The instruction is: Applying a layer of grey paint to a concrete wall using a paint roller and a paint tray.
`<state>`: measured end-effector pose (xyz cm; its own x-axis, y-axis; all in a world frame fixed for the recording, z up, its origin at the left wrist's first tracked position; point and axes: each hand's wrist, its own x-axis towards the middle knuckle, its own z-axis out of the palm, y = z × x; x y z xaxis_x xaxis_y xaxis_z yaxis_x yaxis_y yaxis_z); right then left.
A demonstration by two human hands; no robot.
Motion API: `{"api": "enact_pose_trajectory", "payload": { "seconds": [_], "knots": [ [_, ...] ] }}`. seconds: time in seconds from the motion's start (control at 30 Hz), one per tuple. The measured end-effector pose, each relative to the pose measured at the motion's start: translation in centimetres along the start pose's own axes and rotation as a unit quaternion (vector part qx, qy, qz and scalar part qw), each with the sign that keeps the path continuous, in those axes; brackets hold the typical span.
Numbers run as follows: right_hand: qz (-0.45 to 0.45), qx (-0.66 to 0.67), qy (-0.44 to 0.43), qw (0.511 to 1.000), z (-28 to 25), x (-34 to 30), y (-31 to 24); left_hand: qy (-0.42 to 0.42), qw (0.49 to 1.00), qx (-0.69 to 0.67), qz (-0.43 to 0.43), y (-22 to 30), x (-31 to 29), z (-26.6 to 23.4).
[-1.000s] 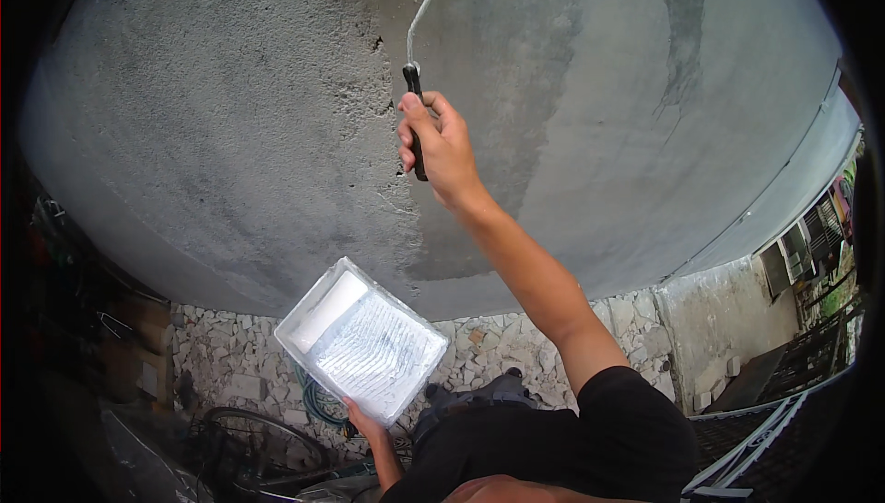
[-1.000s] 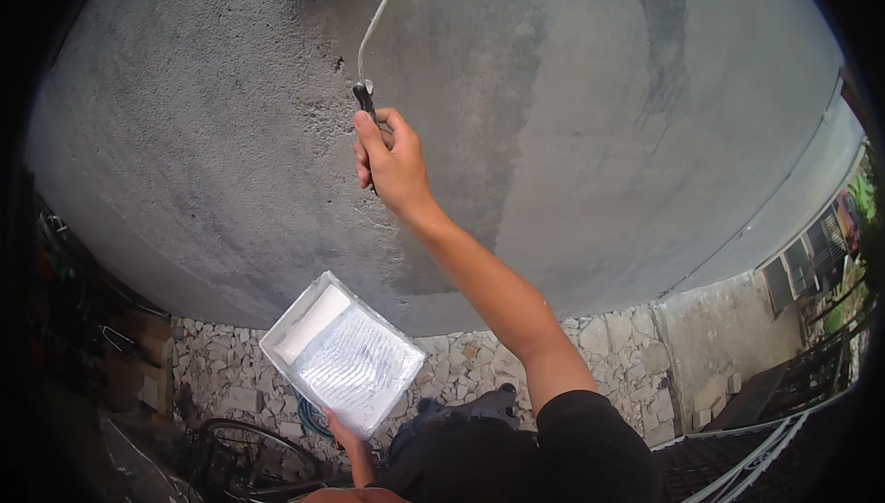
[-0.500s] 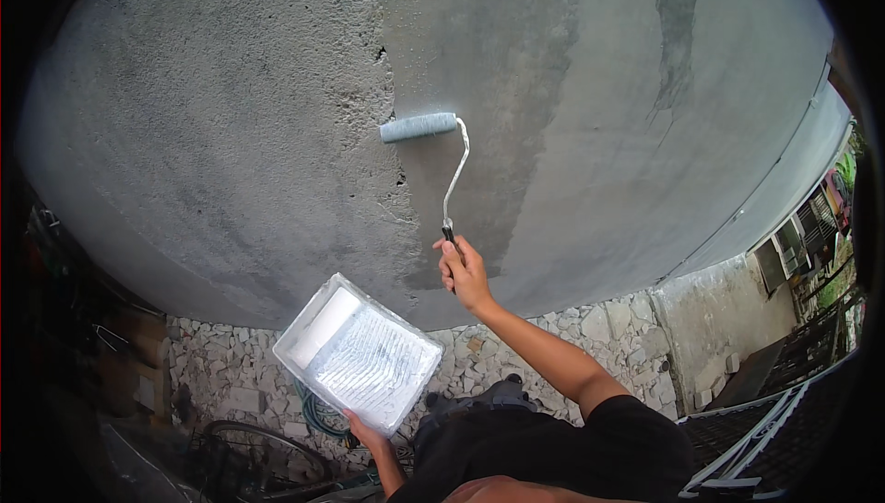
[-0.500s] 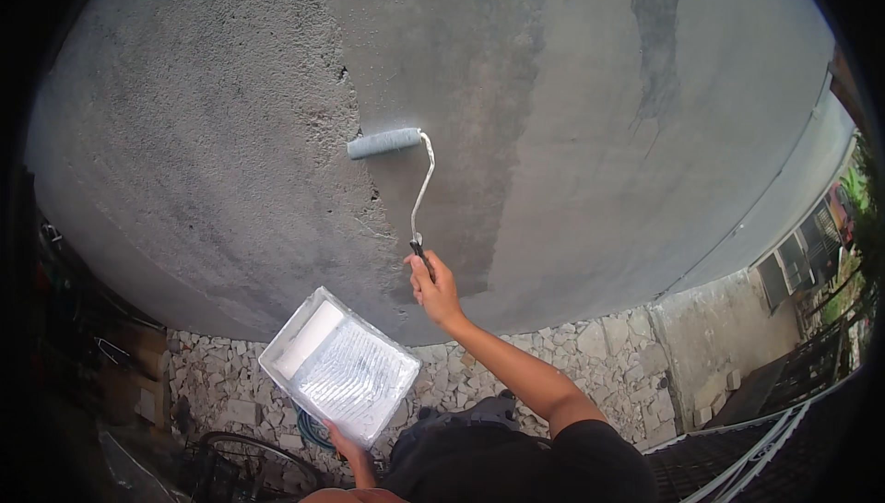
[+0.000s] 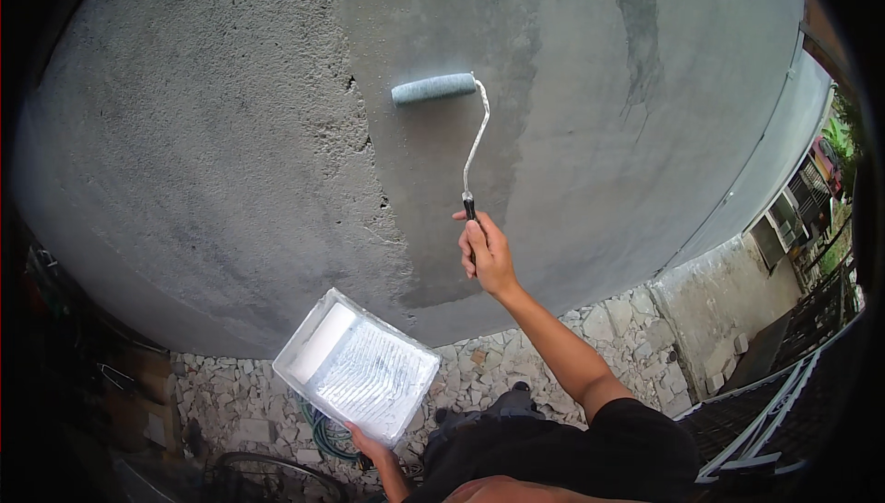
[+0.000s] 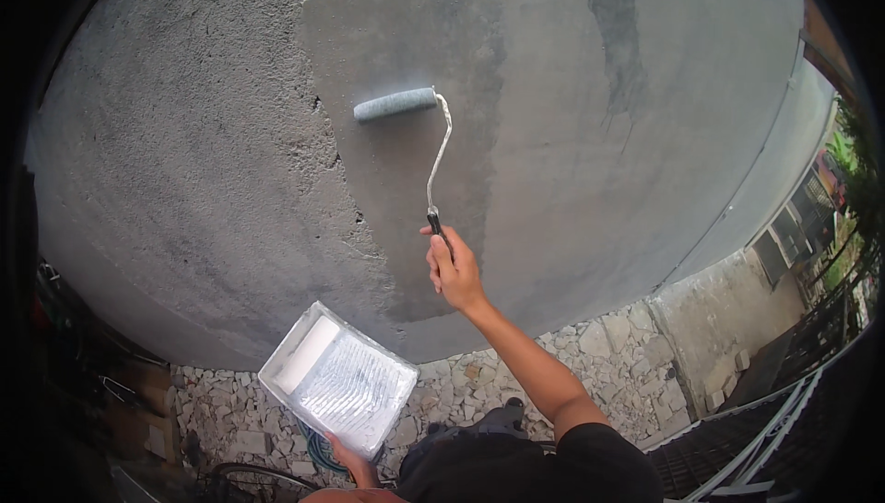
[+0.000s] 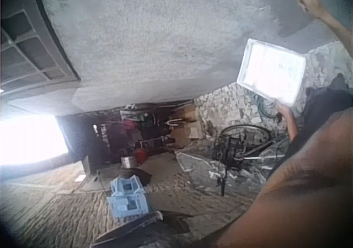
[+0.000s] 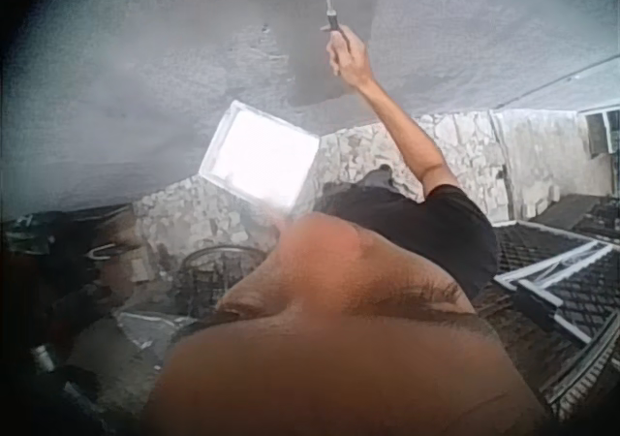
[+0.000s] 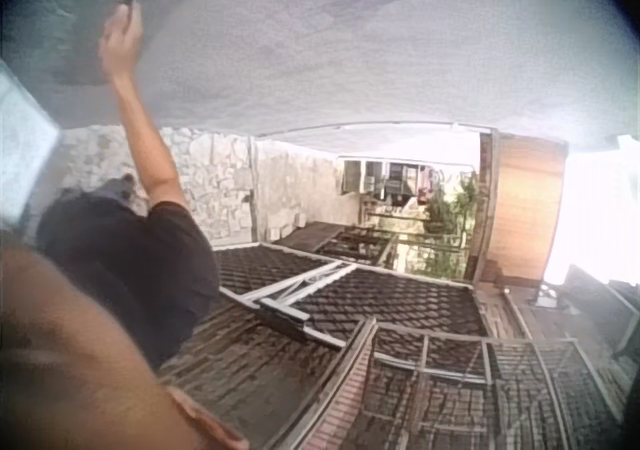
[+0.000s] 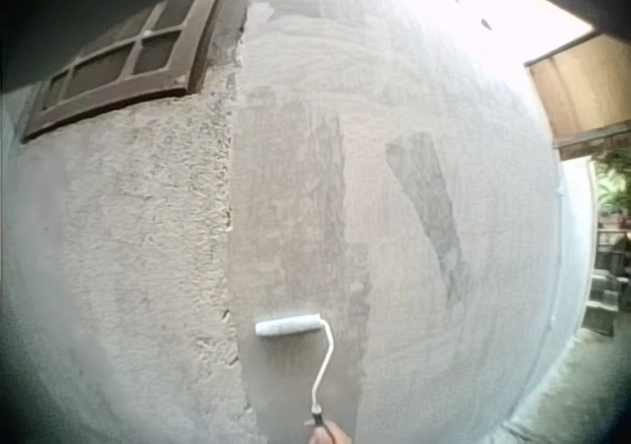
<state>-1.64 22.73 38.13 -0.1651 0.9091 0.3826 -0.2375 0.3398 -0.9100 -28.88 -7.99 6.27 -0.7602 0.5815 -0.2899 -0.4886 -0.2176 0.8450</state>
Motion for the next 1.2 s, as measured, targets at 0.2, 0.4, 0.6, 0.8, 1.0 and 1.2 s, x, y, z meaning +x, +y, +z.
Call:
{"api": "enact_pose_trajectory", "payload": {
  "seconds": [0.2, 0.4, 0.6, 0.8, 1.0, 1.2],
  "knots": [
    [-0.126, -0.008, -0.034, 0.991, 2.9, 12.7, -17.1, 0.005, 1.0, 0.021, -0.003, 0.7, -0.9, 1.2],
    [-0.205, -0.049, -0.027, 0.977, 6.1, 21.4, -28.2, 0.011, 1.0, 0.024, -0.007, 0.7, -0.8, 0.3],
    [-0.169, -0.065, -0.032, 0.983, 5.4, 17.6, -24.3, -0.002, 0.999, 0.04, -0.022, 0.7, 0.6, 0.0],
    [-0.014, -0.038, -0.006, 0.999, 2.1, 5.2, -9.0, -0.048, 0.998, 0.029, -0.024, 1.4, 0.9, 1.4],
    [0.11, -0.067, 0.072, 0.989, -0.5, -8.9, 6.5, -0.071, 0.996, 0.037, -0.045, 1.3, 2.4, 0.4],
    [0.135, -0.065, 0.151, 0.977, -3.5, -16.5, 12.3, -0.094, 0.993, 0.056, -0.046, 2.0, 1.9, 1.1]
  ]
}}
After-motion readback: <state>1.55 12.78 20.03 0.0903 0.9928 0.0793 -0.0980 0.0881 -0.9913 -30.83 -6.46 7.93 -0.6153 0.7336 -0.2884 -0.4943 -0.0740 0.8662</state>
